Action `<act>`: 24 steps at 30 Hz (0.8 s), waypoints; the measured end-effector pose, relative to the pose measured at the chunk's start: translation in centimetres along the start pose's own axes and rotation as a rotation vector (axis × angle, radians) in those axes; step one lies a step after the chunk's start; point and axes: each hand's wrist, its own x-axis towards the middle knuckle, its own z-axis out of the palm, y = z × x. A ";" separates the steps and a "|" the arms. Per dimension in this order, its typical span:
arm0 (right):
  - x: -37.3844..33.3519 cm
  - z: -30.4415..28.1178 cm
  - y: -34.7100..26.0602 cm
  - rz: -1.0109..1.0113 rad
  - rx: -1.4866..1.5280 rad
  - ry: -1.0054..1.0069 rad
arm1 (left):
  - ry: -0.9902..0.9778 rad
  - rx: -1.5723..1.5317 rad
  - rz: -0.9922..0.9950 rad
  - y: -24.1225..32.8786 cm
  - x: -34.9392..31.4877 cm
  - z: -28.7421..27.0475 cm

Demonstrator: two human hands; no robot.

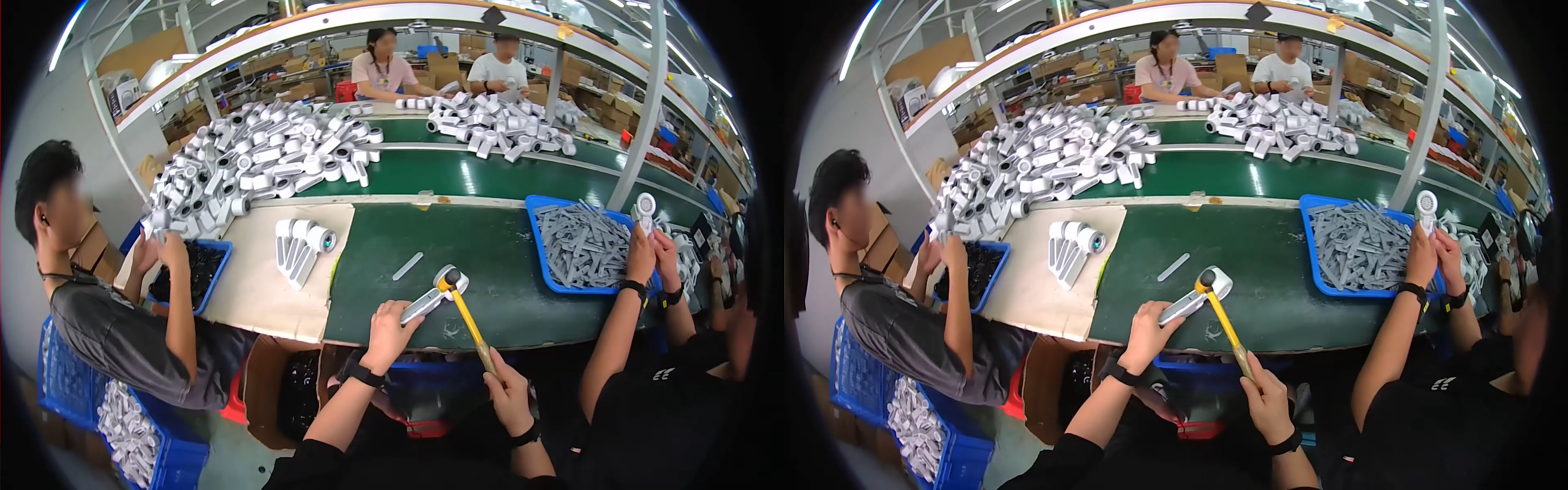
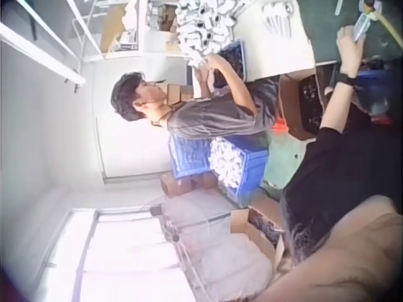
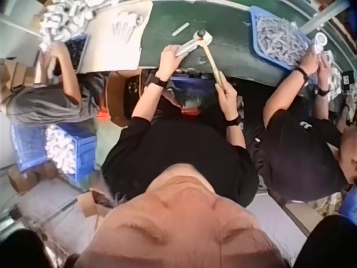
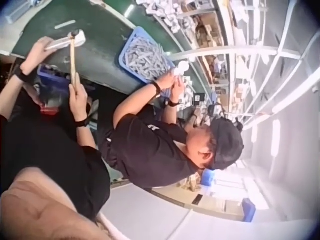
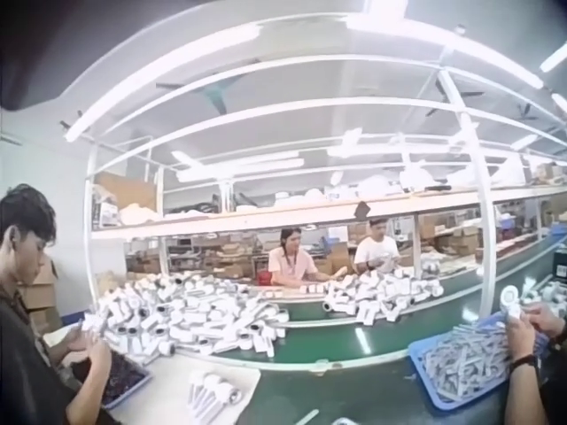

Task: The person picks up a white fan component, places a grey plastic strip onto it, and strikes the strip with a yellow hammer. They then set the assembled component aside and repeat the process with another fan.

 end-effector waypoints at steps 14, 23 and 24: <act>2.0 0.3 -3.8 -0.213 -0.224 -0.066 | 0.083 0.016 -0.013 -0.4 -1.2 -1.1; 2.1 -0.5 -5.1 -0.312 -0.272 0.010 | 0.108 -0.137 0.003 -1.4 -0.6 -1.1; 1.9 -0.3 -4.3 -0.293 -0.264 -0.030 | 0.113 -0.136 0.010 -1.1 -0.8 -1.0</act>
